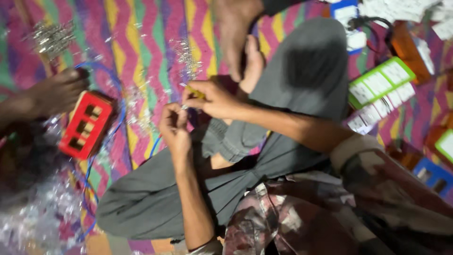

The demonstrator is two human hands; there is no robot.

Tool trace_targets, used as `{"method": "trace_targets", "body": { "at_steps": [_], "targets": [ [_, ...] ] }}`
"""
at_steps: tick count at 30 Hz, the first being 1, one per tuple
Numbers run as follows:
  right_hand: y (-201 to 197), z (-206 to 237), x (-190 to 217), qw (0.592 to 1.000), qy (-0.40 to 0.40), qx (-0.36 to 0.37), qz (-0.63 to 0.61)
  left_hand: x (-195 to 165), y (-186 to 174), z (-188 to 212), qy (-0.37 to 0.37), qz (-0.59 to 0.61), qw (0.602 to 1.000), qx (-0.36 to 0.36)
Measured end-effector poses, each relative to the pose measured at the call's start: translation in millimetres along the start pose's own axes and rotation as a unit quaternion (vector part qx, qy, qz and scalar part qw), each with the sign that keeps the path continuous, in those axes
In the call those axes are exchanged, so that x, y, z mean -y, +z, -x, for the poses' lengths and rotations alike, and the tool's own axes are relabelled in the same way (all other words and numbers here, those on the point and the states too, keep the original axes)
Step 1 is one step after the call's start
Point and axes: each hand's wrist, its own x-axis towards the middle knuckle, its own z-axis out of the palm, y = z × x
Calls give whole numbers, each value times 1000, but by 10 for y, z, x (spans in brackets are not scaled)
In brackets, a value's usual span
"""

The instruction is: The person sits cross-legged on a floor mat and assembles white electrical switch plates, picking up small screws and driving them into the plate holes using a small screwdriver. They repeatedly take screws from a pile on the mat, position a plate, and tighten screws one at a time.

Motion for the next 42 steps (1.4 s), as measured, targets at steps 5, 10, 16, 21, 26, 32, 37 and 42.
{"method": "trace_targets", "body": {
  "at_steps": [5,10,16,21,26,32,37,42],
  "targets": [
    [-73,-5,-167,989,26,-24,-140,-35,111,-16,15,118,991,61],
    [-305,-121,-85,992,50,-68,-89,-161,61,-70,64,1,998,-6],
    [-372,-314,51,895,-163,-39,414,-480,-415,-31,146,-377,905,-134],
    [-103,-620,50,912,-107,-58,391,-776,-1254,154,127,-453,838,-277],
    [-144,-656,118,900,-163,-155,375,-995,-2217,781,127,-527,688,-483],
    [-185,-637,79,948,-111,-162,250,-1185,-2466,1375,223,-668,507,-497],
    [23,-620,3,929,-156,-109,317,-896,-1869,797,191,-388,825,-364],
    [222,-507,41,934,-125,-59,330,-312,-1449,-216,131,-556,819,-59]
  ]
}}
